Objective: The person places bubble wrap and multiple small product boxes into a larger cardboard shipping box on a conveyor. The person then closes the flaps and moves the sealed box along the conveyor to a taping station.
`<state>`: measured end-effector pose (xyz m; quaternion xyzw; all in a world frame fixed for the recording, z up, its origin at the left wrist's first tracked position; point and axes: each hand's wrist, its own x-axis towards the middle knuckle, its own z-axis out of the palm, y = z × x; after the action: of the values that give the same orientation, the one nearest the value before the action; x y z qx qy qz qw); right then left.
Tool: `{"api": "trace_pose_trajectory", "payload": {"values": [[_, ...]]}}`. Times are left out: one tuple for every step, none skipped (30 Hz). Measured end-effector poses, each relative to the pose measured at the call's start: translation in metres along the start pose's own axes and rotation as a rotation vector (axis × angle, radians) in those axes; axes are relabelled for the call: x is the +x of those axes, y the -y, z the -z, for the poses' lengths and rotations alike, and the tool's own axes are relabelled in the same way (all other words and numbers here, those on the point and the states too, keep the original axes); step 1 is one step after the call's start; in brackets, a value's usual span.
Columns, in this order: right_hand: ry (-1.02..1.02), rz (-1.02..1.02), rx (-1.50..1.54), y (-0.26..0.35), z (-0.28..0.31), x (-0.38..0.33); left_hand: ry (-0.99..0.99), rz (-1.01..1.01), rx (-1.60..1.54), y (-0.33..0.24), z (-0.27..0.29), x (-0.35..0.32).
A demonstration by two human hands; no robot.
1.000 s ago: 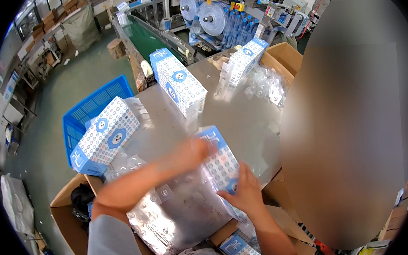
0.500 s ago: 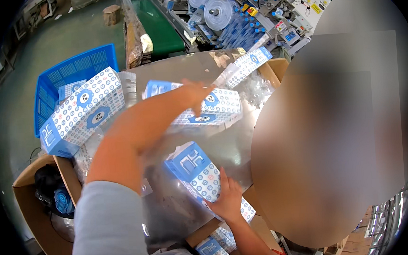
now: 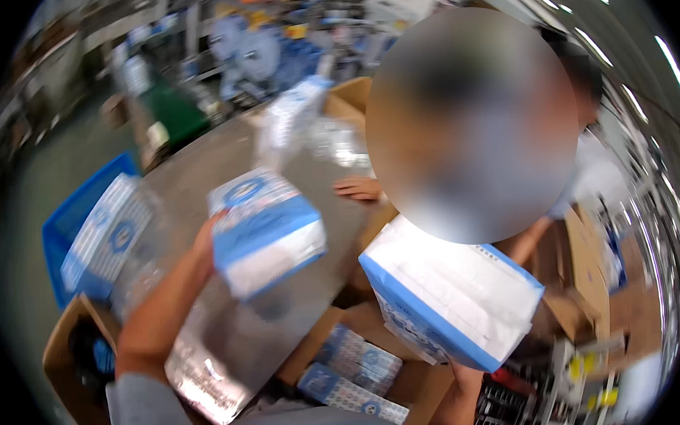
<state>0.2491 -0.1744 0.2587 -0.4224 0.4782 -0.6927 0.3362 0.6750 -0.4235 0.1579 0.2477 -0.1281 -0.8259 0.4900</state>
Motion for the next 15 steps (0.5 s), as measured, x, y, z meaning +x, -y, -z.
{"api": "trace_pose_trajectory", "payload": {"values": [[-0.053, 0.101, -0.091, 0.018, 0.021, -0.006, 0.144, 0.050, -0.151, 0.034, -0.025, -0.019], [-0.061, 0.187, -0.125, 0.029, 0.033, -0.002, 0.145, -0.082, -0.109, 0.053, -0.063, -0.060], [-0.013, 0.459, -0.642, 0.038, 0.050, -0.012, 0.129, -0.077, -0.122, 0.086, -0.072, -0.071], [-0.047, 0.493, -0.599, 0.049, 0.072, -0.021, 0.196, -0.096, -0.039, 0.118, -0.080, -0.075], [-0.158, 0.481, -0.625, 0.057, 0.089, -0.033, 0.226, -0.136, 0.042, 0.140, -0.085, -0.086], [-0.248, 0.450, -0.652, 0.064, 0.108, -0.048, 0.237, -0.306, 0.332, 0.165, -0.087, -0.092], [-0.331, 0.420, -0.673, 0.072, 0.128, -0.062, 0.252, -0.481, 0.623, 0.187, -0.087, -0.092], [-0.437, 0.438, -0.823, 0.073, 0.165, -0.085, 0.347, -0.434, 1.141, 0.197, -0.071, -0.087], [-0.466, 0.335, -0.757, 0.082, 0.180, -0.117, 0.502, -0.591, 1.472, 0.202, -0.128, -0.093], [-0.438, 0.259, -0.789, 0.095, 0.197, -0.138, 0.680, -0.566, 1.834, 0.227, -0.123, -0.083], [-0.356, 0.215, -0.781, 0.094, 0.202, -0.151, 0.923, -0.653, 1.929, 0.242, -0.129, -0.082], [-0.264, 0.174, -0.775, 0.094, 0.204, -0.160, 1.023, -0.476, 1.947, 0.265, -0.114, -0.078], [-0.143, 0.194, -0.720, 0.086, 0.194, -0.155, 1.116, -0.237, 2.037, 0.292, -0.104, -0.076], [-0.033, 0.223, -0.660, 0.075, 0.177, -0.142, 1.213, -0.222, 2.187, 0.321, -0.093, -0.078], [0.076, 0.269, -0.593, 0.062, 0.154, -0.124, 1.132, -0.069, 1.914, 0.354, -0.036, -0.065]]}}
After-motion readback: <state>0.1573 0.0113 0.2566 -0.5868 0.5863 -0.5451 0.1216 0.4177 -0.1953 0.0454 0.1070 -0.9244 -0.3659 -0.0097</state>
